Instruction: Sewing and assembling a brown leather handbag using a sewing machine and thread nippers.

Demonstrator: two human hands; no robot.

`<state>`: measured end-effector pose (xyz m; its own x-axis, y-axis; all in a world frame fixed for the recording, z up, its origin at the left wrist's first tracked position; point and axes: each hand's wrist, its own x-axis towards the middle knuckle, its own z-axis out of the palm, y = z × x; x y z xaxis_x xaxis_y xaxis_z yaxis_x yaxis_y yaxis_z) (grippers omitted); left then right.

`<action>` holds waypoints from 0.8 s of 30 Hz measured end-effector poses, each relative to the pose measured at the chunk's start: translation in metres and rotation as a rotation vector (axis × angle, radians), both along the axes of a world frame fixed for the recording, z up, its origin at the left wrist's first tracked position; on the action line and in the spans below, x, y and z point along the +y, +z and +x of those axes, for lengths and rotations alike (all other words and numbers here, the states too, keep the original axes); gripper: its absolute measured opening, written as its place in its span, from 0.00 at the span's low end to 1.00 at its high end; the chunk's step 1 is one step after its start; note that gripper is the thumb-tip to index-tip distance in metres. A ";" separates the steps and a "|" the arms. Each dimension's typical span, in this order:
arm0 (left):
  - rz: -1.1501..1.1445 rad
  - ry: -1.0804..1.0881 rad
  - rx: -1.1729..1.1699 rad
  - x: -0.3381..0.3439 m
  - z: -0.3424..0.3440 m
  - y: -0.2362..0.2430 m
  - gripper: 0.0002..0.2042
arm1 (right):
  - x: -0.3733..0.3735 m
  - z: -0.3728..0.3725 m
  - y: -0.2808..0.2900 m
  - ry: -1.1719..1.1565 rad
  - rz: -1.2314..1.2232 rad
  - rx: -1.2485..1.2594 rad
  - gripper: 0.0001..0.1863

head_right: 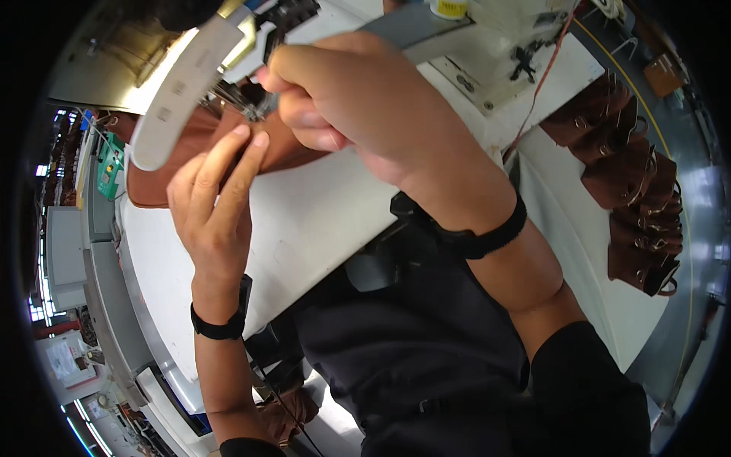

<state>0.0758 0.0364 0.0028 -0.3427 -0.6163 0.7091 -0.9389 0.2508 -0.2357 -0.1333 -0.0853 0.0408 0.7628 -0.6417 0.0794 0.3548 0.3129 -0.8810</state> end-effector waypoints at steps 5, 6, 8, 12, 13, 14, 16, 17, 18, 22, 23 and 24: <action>-0.030 0.026 0.092 -0.001 -0.016 0.000 0.18 | -0.004 0.013 -0.004 -0.084 -0.246 -0.020 0.15; -0.002 0.032 0.121 0.001 -0.018 0.000 0.19 | 0.001 0.020 -0.014 -0.391 -0.573 0.067 0.12; 0.017 0.051 0.175 0.002 -0.026 -0.002 0.19 | -0.008 0.024 -0.041 -0.840 -1.166 0.186 0.09; 0.028 0.065 0.192 0.004 -0.029 -0.002 0.19 | -0.001 0.032 -0.058 -0.831 -1.236 0.310 0.10; 0.034 0.077 0.196 0.005 -0.031 -0.002 0.19 | -0.001 0.032 -0.060 -0.838 -1.240 0.304 0.10; 0.042 0.087 0.204 0.007 -0.032 -0.002 0.19 | 0.000 0.033 -0.061 -0.845 -1.237 0.335 0.09; 0.031 0.093 0.208 0.006 -0.032 -0.004 0.18 | 0.000 0.035 -0.062 -0.853 -1.232 0.365 0.08; 0.019 0.100 0.217 0.005 -0.032 -0.004 0.18 | 0.000 0.037 -0.061 -0.872 -1.230 0.343 0.07; 0.018 0.103 0.215 0.006 -0.033 -0.006 0.18 | -0.001 0.038 -0.061 -0.891 -1.227 0.321 0.06; -0.020 0.130 0.220 0.006 -0.036 -0.012 0.18 | 0.006 0.041 -0.062 -0.896 -1.185 0.304 0.05; -0.018 0.128 0.229 0.006 -0.035 -0.014 0.18 | 0.006 0.040 -0.062 -0.893 -1.187 0.297 0.05; -0.026 0.124 0.219 0.005 -0.034 -0.014 0.18 | 0.006 0.039 -0.063 -0.880 -1.193 0.320 0.05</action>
<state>0.0423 0.0409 -0.0114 -0.1018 -0.6247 0.7742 -0.9916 0.1266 -0.0282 -0.0938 -0.0798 -0.0219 0.2674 -0.5701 0.7769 -0.2069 -0.8214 -0.5315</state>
